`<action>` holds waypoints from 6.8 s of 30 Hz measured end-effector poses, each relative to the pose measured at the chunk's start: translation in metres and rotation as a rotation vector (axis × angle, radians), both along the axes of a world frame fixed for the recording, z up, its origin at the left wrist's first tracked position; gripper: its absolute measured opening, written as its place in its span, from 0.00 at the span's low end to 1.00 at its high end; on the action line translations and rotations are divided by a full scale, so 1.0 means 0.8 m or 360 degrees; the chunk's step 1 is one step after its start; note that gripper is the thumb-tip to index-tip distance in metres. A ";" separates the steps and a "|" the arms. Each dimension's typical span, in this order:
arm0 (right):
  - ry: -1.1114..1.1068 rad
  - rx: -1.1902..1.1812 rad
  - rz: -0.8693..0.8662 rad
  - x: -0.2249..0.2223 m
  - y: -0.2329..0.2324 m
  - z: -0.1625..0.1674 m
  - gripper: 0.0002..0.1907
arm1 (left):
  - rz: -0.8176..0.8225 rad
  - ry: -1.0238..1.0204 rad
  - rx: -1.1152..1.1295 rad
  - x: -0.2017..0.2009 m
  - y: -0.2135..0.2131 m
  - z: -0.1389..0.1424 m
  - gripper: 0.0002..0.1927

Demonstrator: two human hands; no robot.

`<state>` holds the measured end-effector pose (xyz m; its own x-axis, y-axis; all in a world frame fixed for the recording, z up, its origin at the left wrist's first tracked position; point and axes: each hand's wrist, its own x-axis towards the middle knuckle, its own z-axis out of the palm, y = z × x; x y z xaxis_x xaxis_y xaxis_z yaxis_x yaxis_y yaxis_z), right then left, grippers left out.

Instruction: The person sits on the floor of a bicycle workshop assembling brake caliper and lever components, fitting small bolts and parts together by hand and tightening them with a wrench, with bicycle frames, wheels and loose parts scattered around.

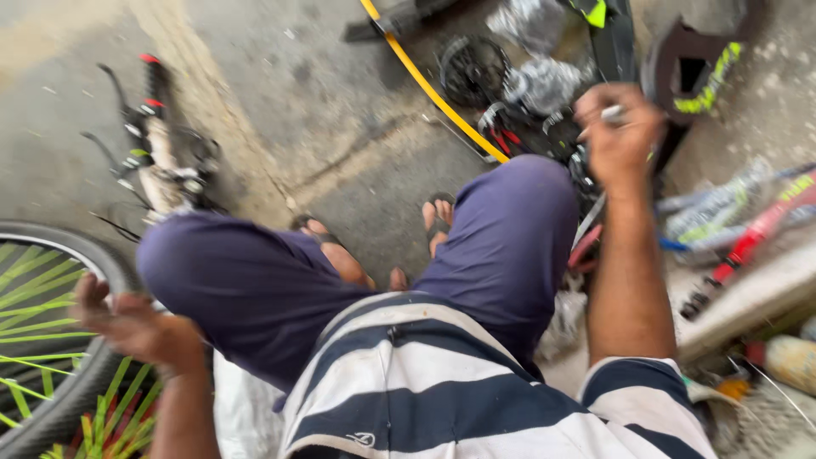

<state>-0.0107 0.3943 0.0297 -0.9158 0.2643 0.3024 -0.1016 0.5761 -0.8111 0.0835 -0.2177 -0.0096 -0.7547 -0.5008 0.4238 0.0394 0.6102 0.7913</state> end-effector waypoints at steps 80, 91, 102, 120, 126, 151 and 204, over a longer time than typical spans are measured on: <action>-0.0498 -0.0273 0.0858 -0.038 -0.327 0.060 0.23 | -0.1519 -0.0259 0.2494 -0.175 0.218 0.093 0.48; -0.0413 -0.0504 0.0853 -0.047 -0.308 0.049 0.17 | -0.1265 -0.0501 0.0477 -0.151 0.186 0.133 0.32; -0.0764 -0.0599 0.0869 -0.031 -0.308 0.034 0.12 | -0.1382 0.0062 0.0032 -0.206 0.180 0.170 0.15; -0.0272 -0.0281 0.0935 -0.037 -0.329 0.031 0.15 | -0.1198 0.0240 -0.0291 -0.200 0.189 0.175 0.09; -0.0381 -0.0261 0.0917 -0.034 -0.330 0.035 0.15 | -0.1076 0.0173 -0.0398 -0.202 0.191 0.172 0.14; -0.0471 -0.0220 0.0935 -0.036 -0.331 0.034 0.18 | -0.1373 -0.0020 -0.0137 -0.189 0.173 0.174 0.17; -0.0979 -0.0447 0.0908 -0.033 -0.320 0.032 0.15 | -0.1270 -0.0258 0.1317 -0.204 0.199 0.092 0.07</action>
